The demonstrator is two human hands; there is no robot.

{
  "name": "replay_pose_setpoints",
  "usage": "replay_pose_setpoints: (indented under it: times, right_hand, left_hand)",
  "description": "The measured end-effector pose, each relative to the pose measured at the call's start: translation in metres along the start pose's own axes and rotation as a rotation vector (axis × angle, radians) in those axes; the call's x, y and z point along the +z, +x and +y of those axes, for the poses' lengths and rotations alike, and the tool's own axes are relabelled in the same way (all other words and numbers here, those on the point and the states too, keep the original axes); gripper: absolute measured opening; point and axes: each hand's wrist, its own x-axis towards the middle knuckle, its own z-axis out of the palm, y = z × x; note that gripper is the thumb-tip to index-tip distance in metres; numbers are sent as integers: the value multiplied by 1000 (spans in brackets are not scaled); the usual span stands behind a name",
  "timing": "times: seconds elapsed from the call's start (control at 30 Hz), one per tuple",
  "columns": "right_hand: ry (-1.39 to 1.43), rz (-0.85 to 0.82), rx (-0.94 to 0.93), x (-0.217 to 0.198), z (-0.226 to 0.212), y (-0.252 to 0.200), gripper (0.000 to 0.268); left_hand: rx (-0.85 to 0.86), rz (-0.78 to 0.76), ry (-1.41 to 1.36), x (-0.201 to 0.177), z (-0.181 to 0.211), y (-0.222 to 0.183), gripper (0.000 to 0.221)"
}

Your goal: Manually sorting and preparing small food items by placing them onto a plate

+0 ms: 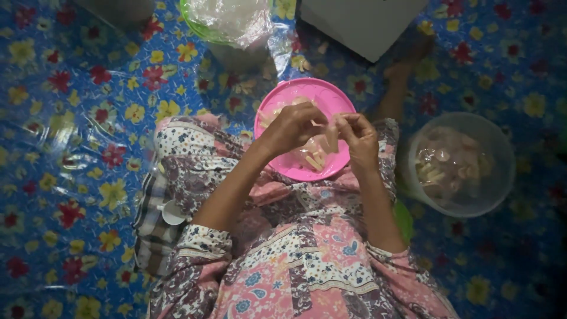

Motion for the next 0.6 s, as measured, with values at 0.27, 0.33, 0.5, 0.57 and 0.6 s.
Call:
replay_pose_setpoints:
  times: [0.27, 0.33, 0.5, 0.57, 0.6]
  right_hand:
    - [102, 7, 20, -6, 24, 4, 7]
    - [107, 19, 29, -5, 19, 6, 7]
    - [32, 19, 55, 0, 18, 12, 7]
    - [-35, -31, 47, 7, 1, 15, 10]
    - [-95, -83, 35, 11, -7, 15, 14]
  left_hand:
    - [-110, -101, 22, -8, 6, 6, 10]
    - [-159, -88, 7, -10, 7, 9, 11]
    - [-155, -153, 47, -10, -14, 16, 10]
    - [-137, -170, 87, -15, -28, 18, 8]
    - [-117, -187, 135, -17, -35, 18, 7]
